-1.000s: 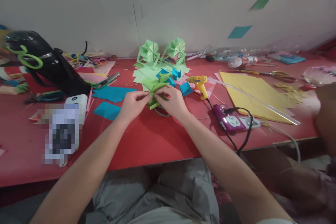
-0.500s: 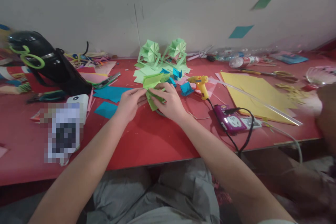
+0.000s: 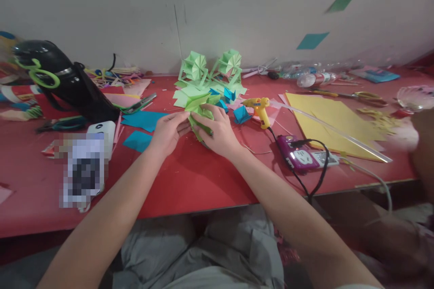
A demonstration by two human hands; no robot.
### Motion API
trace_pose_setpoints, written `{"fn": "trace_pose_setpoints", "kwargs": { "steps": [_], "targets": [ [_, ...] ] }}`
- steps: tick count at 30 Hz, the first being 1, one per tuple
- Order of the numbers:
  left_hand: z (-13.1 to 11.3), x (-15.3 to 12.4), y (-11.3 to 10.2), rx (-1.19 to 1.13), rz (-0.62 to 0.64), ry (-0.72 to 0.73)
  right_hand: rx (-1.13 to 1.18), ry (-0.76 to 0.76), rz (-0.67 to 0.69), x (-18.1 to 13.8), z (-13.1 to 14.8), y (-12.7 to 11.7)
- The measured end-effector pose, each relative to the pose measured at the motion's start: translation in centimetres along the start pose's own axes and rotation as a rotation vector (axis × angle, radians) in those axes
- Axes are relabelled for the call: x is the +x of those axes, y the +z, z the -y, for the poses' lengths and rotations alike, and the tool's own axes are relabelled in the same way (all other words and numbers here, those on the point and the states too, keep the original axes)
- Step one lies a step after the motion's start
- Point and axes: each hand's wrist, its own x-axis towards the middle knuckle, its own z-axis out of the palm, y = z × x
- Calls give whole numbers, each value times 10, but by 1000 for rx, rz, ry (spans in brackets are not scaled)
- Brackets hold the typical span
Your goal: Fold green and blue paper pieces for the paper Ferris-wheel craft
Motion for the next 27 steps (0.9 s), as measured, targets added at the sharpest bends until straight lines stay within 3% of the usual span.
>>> {"fn": "trace_pose_setpoints", "kwargs": {
  "steps": [3, 10, 17, 27],
  "targets": [
    [1, -1, 1, 57, 14, 50, -15, 2, 23, 0, 2, -1],
    [4, 3, 1, 69, -90, 121, 40, 16, 56, -2, 3, 3],
    [3, 6, -3, 117, -182, 234, 322, 131, -181, 3, 1, 0],
    [1, -1, 3, 69, -82, 153, 480, 315, -136, 1, -16, 16]
  ]
}}
